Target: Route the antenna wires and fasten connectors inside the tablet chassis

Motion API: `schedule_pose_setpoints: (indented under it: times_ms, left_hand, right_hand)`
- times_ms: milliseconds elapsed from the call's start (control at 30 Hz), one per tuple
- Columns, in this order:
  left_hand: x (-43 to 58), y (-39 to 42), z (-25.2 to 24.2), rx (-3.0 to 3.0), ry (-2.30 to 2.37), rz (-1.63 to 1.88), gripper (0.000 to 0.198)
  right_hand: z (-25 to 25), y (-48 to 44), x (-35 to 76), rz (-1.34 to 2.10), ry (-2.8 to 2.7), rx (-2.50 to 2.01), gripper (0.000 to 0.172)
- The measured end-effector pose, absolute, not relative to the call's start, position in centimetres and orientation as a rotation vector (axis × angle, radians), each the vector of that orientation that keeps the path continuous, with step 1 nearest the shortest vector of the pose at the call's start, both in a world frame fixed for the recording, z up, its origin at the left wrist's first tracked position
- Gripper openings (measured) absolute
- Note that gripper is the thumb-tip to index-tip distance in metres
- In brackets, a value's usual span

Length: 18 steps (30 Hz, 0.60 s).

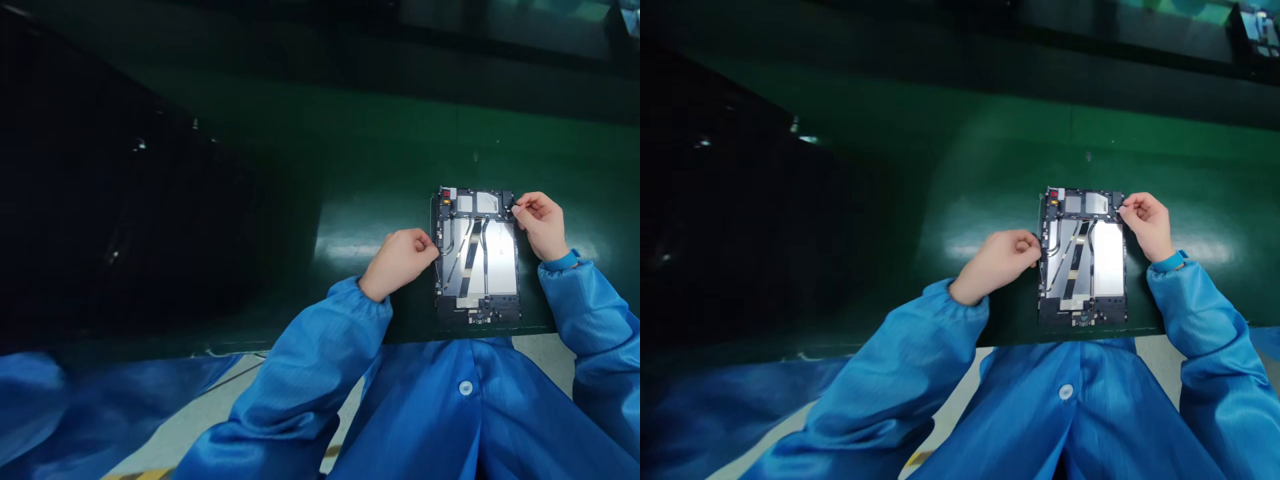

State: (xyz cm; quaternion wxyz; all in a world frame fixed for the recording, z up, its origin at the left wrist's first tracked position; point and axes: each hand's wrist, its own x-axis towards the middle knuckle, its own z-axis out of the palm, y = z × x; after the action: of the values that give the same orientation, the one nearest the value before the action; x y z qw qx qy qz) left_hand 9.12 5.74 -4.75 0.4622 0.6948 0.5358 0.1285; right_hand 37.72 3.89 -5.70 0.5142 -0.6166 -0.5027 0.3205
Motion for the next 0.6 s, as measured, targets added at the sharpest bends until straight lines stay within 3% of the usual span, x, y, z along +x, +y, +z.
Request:
schedule_pose_setpoints:
  times_ms: [167,333,467,600]
  left_hand:
    - [9.3,5.0,-5.0,1.561,1.258,0.478,0.007]
    - [8.3,3.6,-2.4,1.569,0.955,0.668,0.018]
    - [8.0,3.2,-1.9,1.586,0.847,0.666,0.018]
    - [8.5,2.5,-4.1,1.451,1.001,0.658,0.031]
  right_hand:
    - [-2.3,2.2,34.5,0.625,-1.430,-1.455,0.011]
    - [-0.4,1.0,28.7,1.017,-2.058,-1.382,0.010]
    - [-0.8,1.3,27.8,0.985,-2.172,-1.386,0.016]
    - [-1.0,1.4,29.1,0.995,-2.228,-1.355,0.019]
